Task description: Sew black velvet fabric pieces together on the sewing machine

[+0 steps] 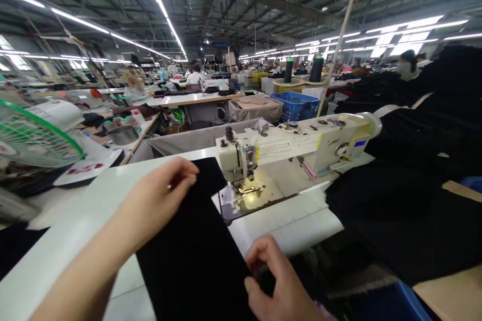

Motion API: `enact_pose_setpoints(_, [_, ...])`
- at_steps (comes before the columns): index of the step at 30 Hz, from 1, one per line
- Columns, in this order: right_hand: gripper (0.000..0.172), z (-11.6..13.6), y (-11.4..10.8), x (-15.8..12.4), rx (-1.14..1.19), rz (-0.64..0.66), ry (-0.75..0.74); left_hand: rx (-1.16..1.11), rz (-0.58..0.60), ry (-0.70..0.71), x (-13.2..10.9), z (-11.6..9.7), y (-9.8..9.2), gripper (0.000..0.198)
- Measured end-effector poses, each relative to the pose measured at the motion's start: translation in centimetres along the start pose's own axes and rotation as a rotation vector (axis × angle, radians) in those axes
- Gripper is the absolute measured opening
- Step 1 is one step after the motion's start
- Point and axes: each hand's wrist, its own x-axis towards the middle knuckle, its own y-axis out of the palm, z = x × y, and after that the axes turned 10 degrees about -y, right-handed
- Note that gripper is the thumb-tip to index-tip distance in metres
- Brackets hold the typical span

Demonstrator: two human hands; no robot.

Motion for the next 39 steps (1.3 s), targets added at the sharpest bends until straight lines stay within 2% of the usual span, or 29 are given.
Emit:
enact_pose_setpoints(2, [0.032, -2.4, 0.5, -1.9, -0.113, 0.048, -0.15, 0.133, 0.281, 0.119, 1.8, 1.9, 4.3, 0.005])
enact_pose_setpoints(3, [0.03, -3.5, 0.5, -2.5, -0.152, 0.071, -0.241, 0.14, 0.334, 0.12, 2.4, 3.3, 6.4, 0.007])
enact_pose_setpoints(6, [0.029, -5.6, -0.5, -3.0, -0.245, 0.141, -0.419, 0.137, 0.338, 0.106, 2.5, 7.4, 11.2, 0.012])
enact_pose_setpoints(8, [0.031, -6.0, -1.5, -2.8, -0.32, 0.186, -0.458, 0.126, 0.307, 0.099, 2.0, 9.2, 12.7, 0.012])
enact_pose_setpoints(10, [0.031, -6.0, -2.3, -2.6, -0.381, 0.232, -0.498, 0.112, 0.288, 0.093, 1.6, 10.1, 13.1, 0.011])
enact_pose_setpoints(14, [0.026, -5.8, -3.0, -2.3, -0.457, 0.273, -0.552, 0.087, 0.291, 0.054, 1.9, 10.4, 13.2, 0.009])
enact_pose_setpoints(18, [0.025, -5.8, -2.6, -1.5, -0.581, 0.228, -0.539, 0.081, 0.269, -0.043, 3.8, 10.5, 14.1, 0.01])
enact_pose_setpoints(22, [0.031, -5.9, -2.2, -0.4, -0.551, 0.18, -0.558, 0.096, 0.247, -0.113, 5.8, 10.7, 15.0, 0.017])
enact_pose_setpoints(25, [0.033, -6.2, -2.0, -0.1, -0.529, 0.18, -0.572, 0.096, 0.255, -0.127, 6.3, 10.9, 15.3, 0.019])
enact_pose_setpoints(33, [0.035, -6.8, -1.8, 0.0, -0.543, 0.209, -0.581, 0.122, 0.25, -0.11, 6.3, 11.4, 15.1, 0.019])
enact_pose_setpoints(36, [0.034, -6.7, -1.8, 0.1, -0.54, 0.223, -0.584, 0.169, 0.214, -0.077, 6.2, 10.8, 14.8, 0.018])
enact_pose_setpoints(39, [0.033, -6.5, -1.9, 0.1, -0.543, 0.245, -0.577, 0.239, 0.11, -0.014, 3.8, 9.3, 13.9, 0.017])
